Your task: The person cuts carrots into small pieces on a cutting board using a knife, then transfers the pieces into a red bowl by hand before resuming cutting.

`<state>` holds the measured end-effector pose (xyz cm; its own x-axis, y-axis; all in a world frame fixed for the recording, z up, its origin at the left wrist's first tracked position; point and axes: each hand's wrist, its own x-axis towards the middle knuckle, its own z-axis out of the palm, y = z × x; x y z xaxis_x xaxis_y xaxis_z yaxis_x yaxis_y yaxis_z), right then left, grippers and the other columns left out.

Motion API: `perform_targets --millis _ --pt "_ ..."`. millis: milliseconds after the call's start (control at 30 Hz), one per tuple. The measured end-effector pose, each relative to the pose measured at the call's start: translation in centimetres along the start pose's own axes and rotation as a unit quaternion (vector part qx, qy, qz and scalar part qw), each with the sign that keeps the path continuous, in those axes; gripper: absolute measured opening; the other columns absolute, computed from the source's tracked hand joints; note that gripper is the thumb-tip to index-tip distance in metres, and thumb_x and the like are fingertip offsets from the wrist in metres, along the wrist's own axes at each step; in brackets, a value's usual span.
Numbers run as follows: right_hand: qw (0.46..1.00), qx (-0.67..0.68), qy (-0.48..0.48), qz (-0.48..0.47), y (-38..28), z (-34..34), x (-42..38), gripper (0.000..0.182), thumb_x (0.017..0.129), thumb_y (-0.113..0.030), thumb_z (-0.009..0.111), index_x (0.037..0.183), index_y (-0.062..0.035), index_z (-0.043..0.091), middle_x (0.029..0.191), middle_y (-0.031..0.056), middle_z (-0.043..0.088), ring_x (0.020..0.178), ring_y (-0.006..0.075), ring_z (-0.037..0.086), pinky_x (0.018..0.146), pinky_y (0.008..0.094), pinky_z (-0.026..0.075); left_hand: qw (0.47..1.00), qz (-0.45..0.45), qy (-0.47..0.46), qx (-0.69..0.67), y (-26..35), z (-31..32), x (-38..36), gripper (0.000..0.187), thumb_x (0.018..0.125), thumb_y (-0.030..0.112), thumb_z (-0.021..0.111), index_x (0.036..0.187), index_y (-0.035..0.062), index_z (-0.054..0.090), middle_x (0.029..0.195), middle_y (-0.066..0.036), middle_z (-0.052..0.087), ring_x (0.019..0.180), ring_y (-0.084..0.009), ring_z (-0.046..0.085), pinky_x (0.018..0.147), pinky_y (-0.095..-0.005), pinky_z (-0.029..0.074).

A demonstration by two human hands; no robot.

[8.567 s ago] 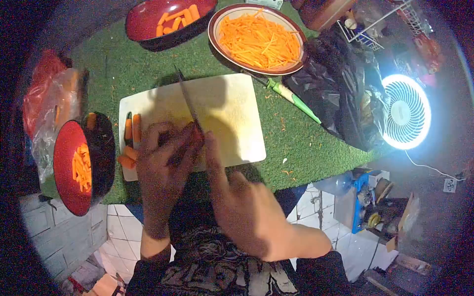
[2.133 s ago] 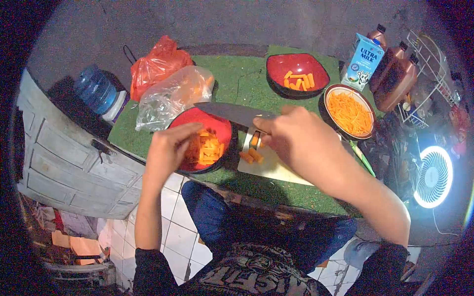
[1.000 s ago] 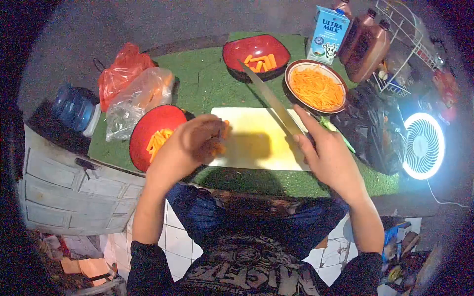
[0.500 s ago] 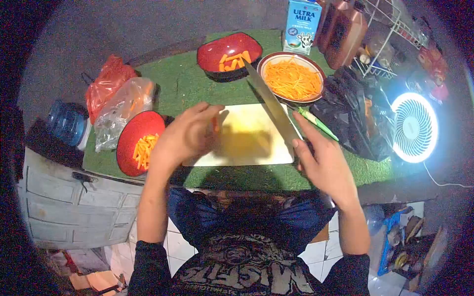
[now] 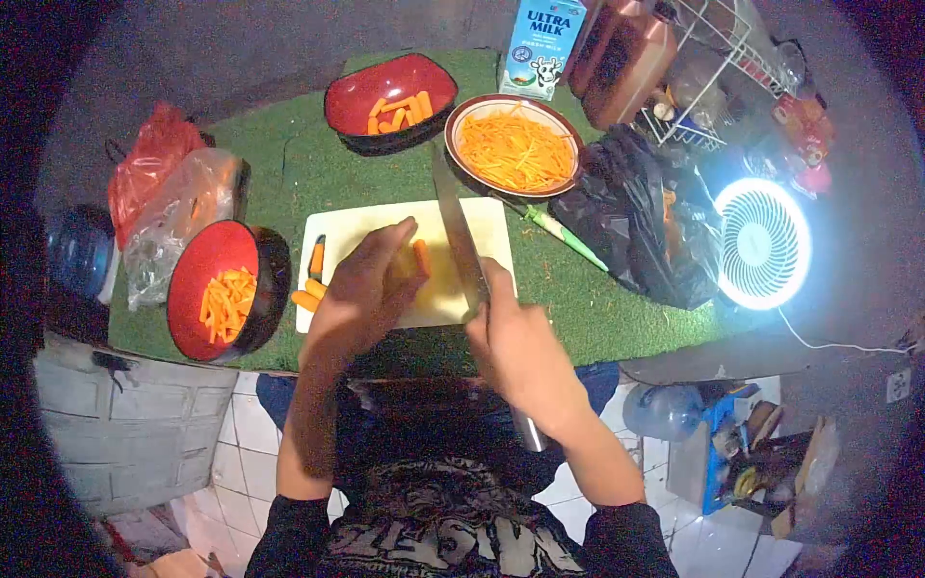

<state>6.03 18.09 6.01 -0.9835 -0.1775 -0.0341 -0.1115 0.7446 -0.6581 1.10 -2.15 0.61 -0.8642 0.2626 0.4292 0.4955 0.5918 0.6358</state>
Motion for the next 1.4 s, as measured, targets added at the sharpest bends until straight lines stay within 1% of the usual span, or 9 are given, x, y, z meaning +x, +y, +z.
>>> perform_targets --millis 33,233,333,633,733,933,1033,1133,1400 --pt "0.999 0.028 -0.035 0.022 -1.5 -0.6 0.0 0.068 0.091 -0.006 0.054 0.152 -0.0029 0.024 0.076 0.0322 0.064 0.070 0.0511 0.065 0.069 0.0581 0.052 1.000 -0.012 0.017 -0.018 0.1 0.2 -0.2 0.052 0.090 0.014 0.070 0.136 -0.0005 0.051 0.123 -0.023 0.060 0.116 -0.0383 0.059 0.102 -0.0442 0.046" --pt "0.991 -0.097 -0.002 -0.091 -2.0 1.4 0.3 0.082 0.088 -0.004 0.058 0.157 0.0024 0.013 0.078 0.0318 0.065 0.067 0.0508 0.064 0.070 0.0583 0.051 0.991 -0.072 0.059 -0.097 0.3 1.2 -0.5 0.034 0.090 0.011 0.068 0.121 -0.0031 0.063 0.119 -0.020 0.061 0.113 -0.0375 0.061 0.098 -0.0443 0.048" --pt "0.990 -0.110 -0.009 -0.085 -2.5 1.8 0.5 0.078 0.091 -0.007 0.057 0.155 0.0058 0.015 0.075 0.0323 0.064 0.067 0.0512 0.064 0.069 0.0584 0.052 0.992 -0.091 0.048 -0.070 0.4 1.2 -0.5 0.034 0.092 0.017 0.068 0.120 -0.0016 0.067 0.126 -0.018 0.061 0.117 -0.0330 0.062 0.103 -0.0400 0.048" --pt "0.993 -0.110 -0.017 -0.048 -3.5 2.0 1.1 0.074 0.092 -0.009 0.056 0.155 0.0039 0.019 0.066 0.0324 0.061 0.064 0.0514 0.064 0.066 0.0581 0.052 0.994 -0.082 0.056 -0.042 0.0 1.8 -0.9 0.038 0.090 0.019 0.070 0.124 0.0017 0.066 0.130 -0.017 0.060 0.119 -0.0338 0.061 0.103 -0.0412 0.048" --pt "0.996 -0.080 -0.022 0.021 -4.3 1.9 1.0 0.076 0.087 -0.006 0.056 0.157 -0.0080 0.027 0.077 0.0350 0.062 0.070 0.0535 0.062 0.075 0.0587 0.049 0.995 -0.040 0.086 -0.037 -0.2 2.1 -0.9 0.033 0.090 0.015 0.069 0.117 -0.0036 0.067 0.122 -0.018 0.059 0.112 -0.0356 0.060 0.097 -0.0420 0.050" --pt "0.995 -0.087 -0.006 -0.039 -4.0 2.6 0.8 0.084 0.082 0.004 0.058 0.158 -0.0036 0.022 0.083 0.0347 0.064 0.072 0.0530 0.062 0.074 0.0586 0.049 0.997 0.004 0.064 0.035 -0.1 1.6 -0.8 0.026 0.092 0.011 0.065 0.113 -0.0032 0.067 0.120 -0.019 0.059 0.112 -0.0362 0.060 0.096 -0.0422 0.050" --pt "0.994 -0.075 -0.005 -0.075 -3.7 2.8 0.9 0.085 0.081 0.007 0.058 0.157 -0.0010 0.022 0.091 0.0337 0.065 0.072 0.0520 0.063 0.072 0.0576 0.050 0.991 -0.087 0.056 -0.085 0.0 1.9 -0.3 0.023 0.092 0.011 0.064 0.110 -0.0031 0.067 0.119 -0.019 0.059 0.113 -0.0354 0.060 0.097 -0.0427 0.050" --pt "0.992 -0.107 -0.018 -0.068 -3.7 2.8 1.0 0.084 0.081 0.007 0.058 0.157 0.0001 0.022 0.098 0.0324 0.066 0.073 0.0507 0.063 0.071 0.0561 0.050 0.998 -0.020 0.059 -0.023 -0.2 1.7 -0.2 0.020 0.093 0.011 0.062 0.105 -0.0039 0.067 0.115 -0.018 0.060 0.111 -0.0363 0.060 0.096 -0.0440 0.049" --pt "0.993 -0.091 -0.004 -0.081 -3.8 3.0 1.4 0.080 0.083 0.004 0.060 0.156 -0.0005 0.027 0.095 0.0325 0.066 0.074 0.0498 0.062 0.073 0.0540 0.050 0.998 -0.017 0.060 -0.020 -0.1 1.5 -0.1 0.022 0.098 0.014 0.056 0.098 -0.0056 0.066 0.108 -0.019 0.060 0.104 -0.0381 0.060 0.093 -0.0451 0.048"
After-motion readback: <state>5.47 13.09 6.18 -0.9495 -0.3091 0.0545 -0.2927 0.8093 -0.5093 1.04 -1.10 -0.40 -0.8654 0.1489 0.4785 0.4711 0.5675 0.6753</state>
